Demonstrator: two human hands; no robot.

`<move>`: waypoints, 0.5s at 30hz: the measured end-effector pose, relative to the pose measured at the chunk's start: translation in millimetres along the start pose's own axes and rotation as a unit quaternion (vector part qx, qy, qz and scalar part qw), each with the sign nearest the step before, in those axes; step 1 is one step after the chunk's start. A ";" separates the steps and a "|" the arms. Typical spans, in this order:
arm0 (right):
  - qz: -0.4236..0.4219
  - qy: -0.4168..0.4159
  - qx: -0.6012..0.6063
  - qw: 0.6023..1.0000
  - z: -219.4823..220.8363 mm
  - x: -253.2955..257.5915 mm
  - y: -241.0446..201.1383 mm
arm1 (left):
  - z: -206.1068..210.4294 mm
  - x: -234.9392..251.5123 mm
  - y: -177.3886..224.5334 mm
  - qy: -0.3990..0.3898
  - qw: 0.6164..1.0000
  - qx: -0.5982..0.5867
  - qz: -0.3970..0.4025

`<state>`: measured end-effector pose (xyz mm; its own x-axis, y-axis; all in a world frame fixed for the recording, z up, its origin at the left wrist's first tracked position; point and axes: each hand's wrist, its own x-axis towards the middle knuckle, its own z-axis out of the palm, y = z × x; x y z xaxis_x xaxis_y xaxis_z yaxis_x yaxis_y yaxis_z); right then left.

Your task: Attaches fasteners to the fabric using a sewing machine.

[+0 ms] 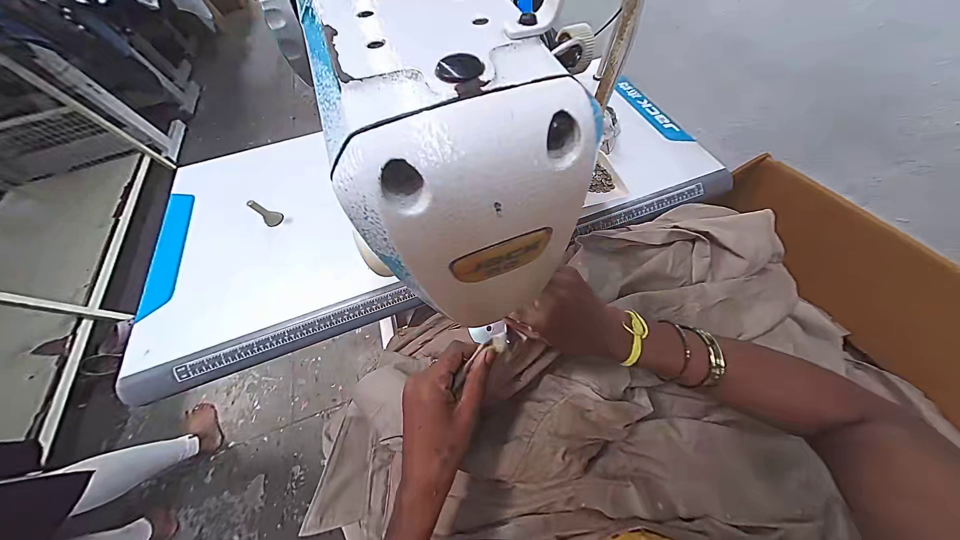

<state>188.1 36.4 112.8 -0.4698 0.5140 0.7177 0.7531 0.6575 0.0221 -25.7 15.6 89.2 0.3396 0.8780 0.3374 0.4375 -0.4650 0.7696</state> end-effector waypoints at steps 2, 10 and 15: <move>0.079 -0.063 0.203 0.974 -6.2 -7.3 -6.0 | -5.2 -6.3 1.5 0.006 0.998 -0.053 0.039; 0.353 -0.156 0.283 0.878 -1.2 -5.8 11.2 | -66.5 -1.2 -64.2 0.067 0.984 0.150 -0.075; 0.392 -0.180 0.322 0.843 -4.0 1.4 14.5 | -65.2 -4.4 -64.4 0.072 0.983 0.139 -0.098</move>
<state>200.2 44.4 117.0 -0.1406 0.9871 0.0761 0.5445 0.1413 -0.8267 -109.7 49.2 73.5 0.1134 0.9511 0.2872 0.6996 -0.2817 0.6567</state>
